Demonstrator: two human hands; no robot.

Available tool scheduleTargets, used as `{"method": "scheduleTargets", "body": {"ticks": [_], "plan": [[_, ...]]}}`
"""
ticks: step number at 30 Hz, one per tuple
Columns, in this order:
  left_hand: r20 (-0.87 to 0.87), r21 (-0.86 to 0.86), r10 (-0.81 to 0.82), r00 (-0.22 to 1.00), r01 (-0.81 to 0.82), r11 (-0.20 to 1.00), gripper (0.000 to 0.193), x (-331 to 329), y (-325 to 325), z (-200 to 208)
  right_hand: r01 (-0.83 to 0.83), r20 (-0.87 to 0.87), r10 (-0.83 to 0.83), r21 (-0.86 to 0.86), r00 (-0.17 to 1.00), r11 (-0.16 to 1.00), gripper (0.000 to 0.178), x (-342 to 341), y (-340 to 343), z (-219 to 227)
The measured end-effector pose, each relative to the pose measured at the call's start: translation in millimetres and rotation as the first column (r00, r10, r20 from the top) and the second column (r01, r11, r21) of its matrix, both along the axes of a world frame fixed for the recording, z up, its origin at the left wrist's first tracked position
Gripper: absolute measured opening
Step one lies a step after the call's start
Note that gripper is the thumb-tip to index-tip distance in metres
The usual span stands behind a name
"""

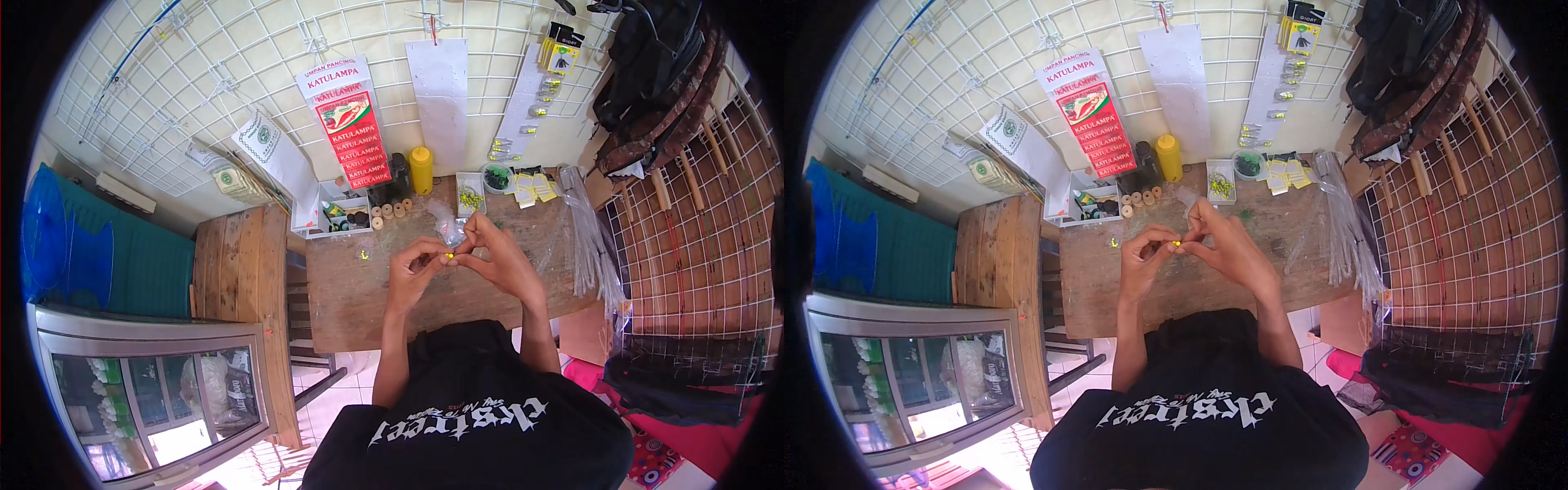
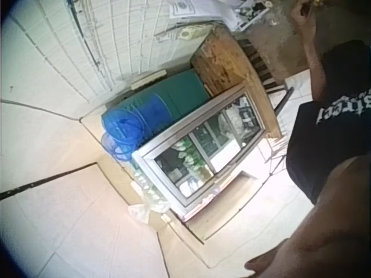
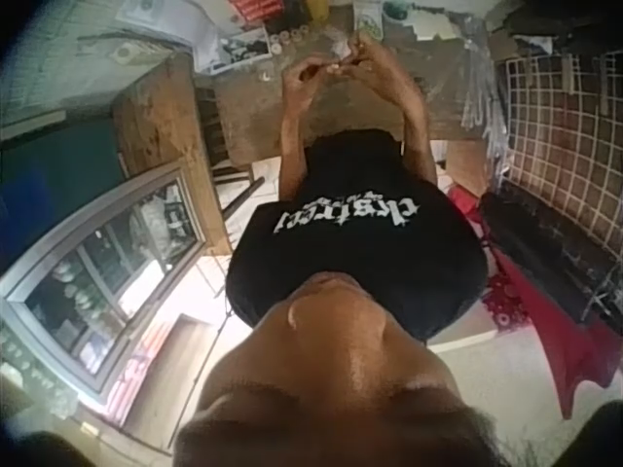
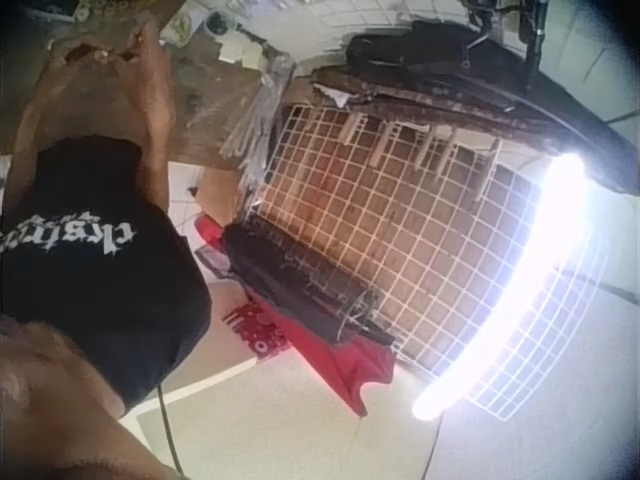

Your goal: Assembling and organizing small fishing lures, beads, and tackle components at a workbench.

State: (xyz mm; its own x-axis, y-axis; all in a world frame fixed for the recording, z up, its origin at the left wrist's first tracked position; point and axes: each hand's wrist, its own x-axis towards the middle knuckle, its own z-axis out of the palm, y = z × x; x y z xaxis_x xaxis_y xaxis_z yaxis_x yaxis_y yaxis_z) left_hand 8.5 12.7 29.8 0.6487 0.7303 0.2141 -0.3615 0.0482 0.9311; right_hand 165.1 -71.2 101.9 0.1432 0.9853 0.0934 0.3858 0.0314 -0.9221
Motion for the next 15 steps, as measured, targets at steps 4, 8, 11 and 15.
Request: {"method": "scheduleTargets", "body": {"ticks": [4,8,11,15], "plan": [[0.016,0.003,0.011,1.000,-0.011,1.000,0.009,2.8,-0.8,-1.6,-0.002,-0.054,0.002,0.015,0.999,1.000,0.033,3.0,3.3,-10.1],[0.071,-0.081,0.046,0.996,-0.040,0.996,0.008,8.2,-4.2,-2.3,0.007,-0.272,0.006,0.047,0.962,0.999,0.029,3.6,4.5,-22.3],[0.043,-0.079,0.062,0.997,-0.059,0.995,0.008,6.2,-3.7,-2.2,0.031,-0.454,-0.022,0.014,0.891,0.999,0.022,5.6,5.3,-34.3],[0.054,-0.089,0.085,0.995,-0.080,0.993,0.008,7.4,-1.4,-7.6,0.014,-0.633,-0.039,-0.045,0.773,0.999,0.016,6.2,7.4,-43.8]]}}
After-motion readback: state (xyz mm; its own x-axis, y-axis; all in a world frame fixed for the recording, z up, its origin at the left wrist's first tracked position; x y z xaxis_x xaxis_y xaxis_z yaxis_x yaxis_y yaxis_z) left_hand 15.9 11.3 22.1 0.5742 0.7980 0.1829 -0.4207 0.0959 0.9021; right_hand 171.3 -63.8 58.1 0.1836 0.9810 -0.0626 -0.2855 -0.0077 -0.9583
